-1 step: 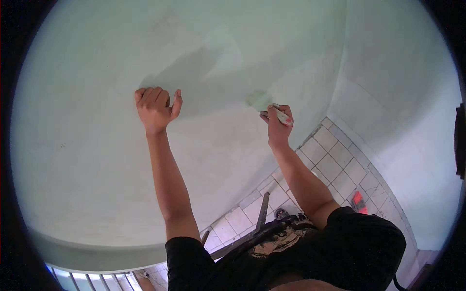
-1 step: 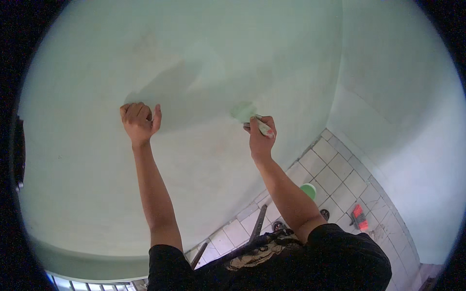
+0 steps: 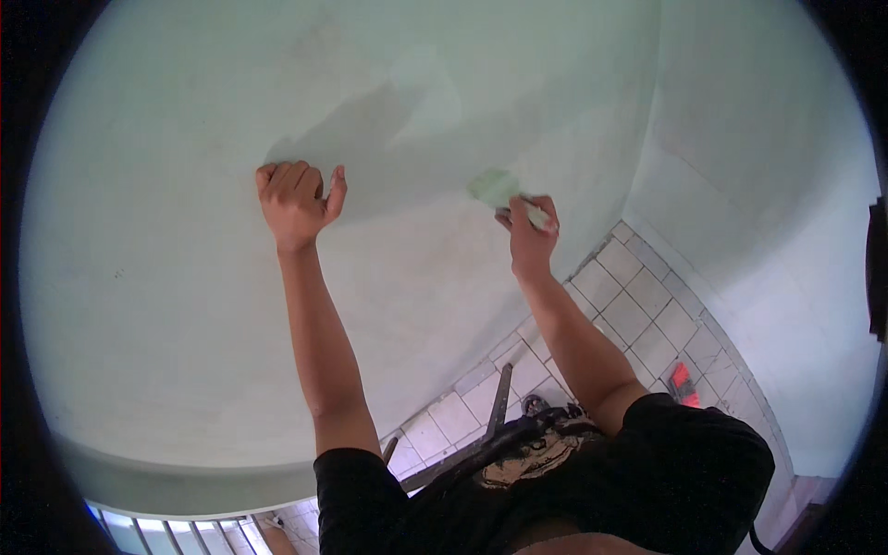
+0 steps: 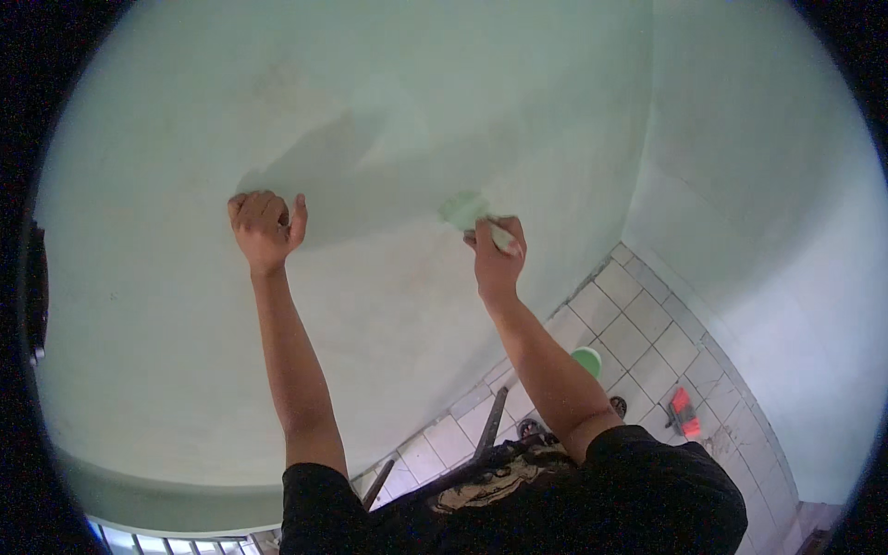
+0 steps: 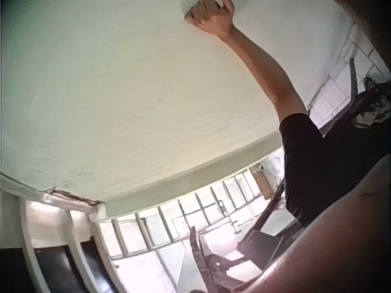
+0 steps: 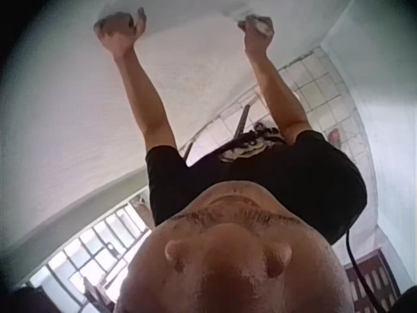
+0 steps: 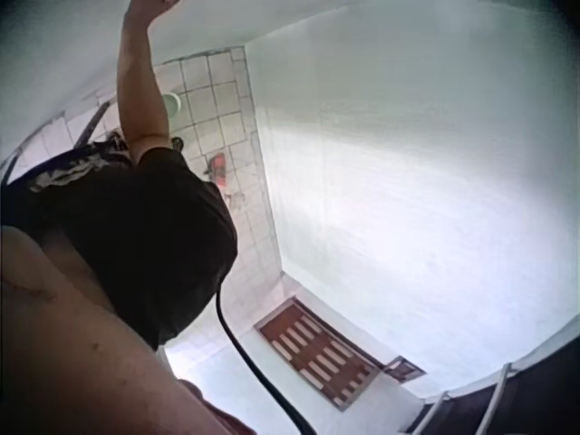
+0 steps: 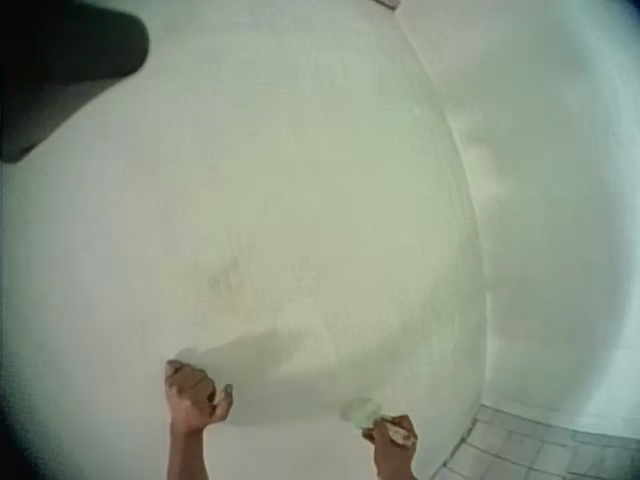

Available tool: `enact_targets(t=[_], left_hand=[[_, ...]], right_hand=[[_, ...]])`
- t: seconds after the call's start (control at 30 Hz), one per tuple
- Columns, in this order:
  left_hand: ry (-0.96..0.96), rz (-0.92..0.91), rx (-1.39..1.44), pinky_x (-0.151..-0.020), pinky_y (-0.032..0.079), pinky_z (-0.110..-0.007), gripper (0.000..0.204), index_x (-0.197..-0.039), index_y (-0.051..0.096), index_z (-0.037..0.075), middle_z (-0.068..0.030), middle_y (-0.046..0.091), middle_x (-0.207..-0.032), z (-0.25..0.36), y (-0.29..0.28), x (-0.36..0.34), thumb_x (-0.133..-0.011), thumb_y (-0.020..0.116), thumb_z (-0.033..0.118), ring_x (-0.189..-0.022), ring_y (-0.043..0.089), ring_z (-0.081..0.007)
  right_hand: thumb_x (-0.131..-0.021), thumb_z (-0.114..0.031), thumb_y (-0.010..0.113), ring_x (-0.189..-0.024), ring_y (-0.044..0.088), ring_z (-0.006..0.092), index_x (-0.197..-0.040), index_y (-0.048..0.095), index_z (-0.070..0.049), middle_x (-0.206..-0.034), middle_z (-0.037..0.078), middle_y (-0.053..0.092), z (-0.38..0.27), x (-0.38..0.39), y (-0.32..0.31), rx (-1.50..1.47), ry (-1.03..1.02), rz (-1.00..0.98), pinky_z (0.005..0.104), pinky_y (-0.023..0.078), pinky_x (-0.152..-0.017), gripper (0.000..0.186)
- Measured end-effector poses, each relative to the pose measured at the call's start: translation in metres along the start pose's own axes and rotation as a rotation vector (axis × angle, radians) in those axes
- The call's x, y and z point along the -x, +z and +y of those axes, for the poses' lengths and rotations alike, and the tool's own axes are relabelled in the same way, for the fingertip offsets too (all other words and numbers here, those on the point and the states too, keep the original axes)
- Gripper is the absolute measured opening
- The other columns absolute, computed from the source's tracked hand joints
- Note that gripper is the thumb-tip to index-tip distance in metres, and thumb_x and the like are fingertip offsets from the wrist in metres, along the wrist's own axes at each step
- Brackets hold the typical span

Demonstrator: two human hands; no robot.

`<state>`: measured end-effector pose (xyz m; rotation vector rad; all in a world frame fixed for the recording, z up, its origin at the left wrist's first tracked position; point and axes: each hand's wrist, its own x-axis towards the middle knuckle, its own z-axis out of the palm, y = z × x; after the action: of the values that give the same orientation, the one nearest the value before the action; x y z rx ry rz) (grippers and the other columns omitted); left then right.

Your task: The person sweeps the floor along the wall using a hand brush, dips a paintbrush into a paint bucket, and applies paint to the wall.

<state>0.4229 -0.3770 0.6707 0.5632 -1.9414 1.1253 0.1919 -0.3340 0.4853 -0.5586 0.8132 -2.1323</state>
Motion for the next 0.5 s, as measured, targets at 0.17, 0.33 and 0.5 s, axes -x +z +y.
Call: enact_targets(t=[0.17,0.33,0.5], left_hand=[[0.001,0.005,-0.008,-0.060,0.028,-0.029,0.047,-0.046,0.028,0.014,0.0009,0.034,-0.045,0.000,0.001,0.002,-0.073,0.066,0.021,-0.045,0.034,-0.0165],[-0.014,-0.008,-0.006,-0.061,0.030,-0.029,0.045,-0.046,0.031,0.014,0.0017,0.036,-0.045,0.000,0.000,0.001,-0.073,0.066,0.020,-0.046,0.037,-0.0160],[-0.025,0.031,0.008,-0.059,0.028,-0.029,0.047,-0.045,0.029,0.014,0.0013,0.036,-0.045,0.001,0.002,0.002,-0.072,0.067,0.020,-0.045,0.036,-0.0161]], right_hand=[[-0.079,-0.002,0.061,-0.068,0.059,0.0164,-0.085,0.047,-0.003,-0.081,0.008,0.056,-0.044,-0.032,0.075,-0.060,-0.037,-0.111,0.0328,0.056,-0.063,0.015],[-0.076,0.003,0.054,-0.062,0.058,0.0158,-0.083,0.046,-0.001,-0.074,0.009,0.055,-0.125,-0.063,0.154,-0.245,-0.166,-0.137,0.0288,0.054,-0.057,0.011],[-0.078,-0.001,0.058,-0.073,0.058,0.0163,-0.087,0.044,-0.002,-0.088,0.009,0.055,-0.125,-0.067,0.142,-0.379,-0.310,-0.307,0.0305,0.056,-0.063,0.016]])
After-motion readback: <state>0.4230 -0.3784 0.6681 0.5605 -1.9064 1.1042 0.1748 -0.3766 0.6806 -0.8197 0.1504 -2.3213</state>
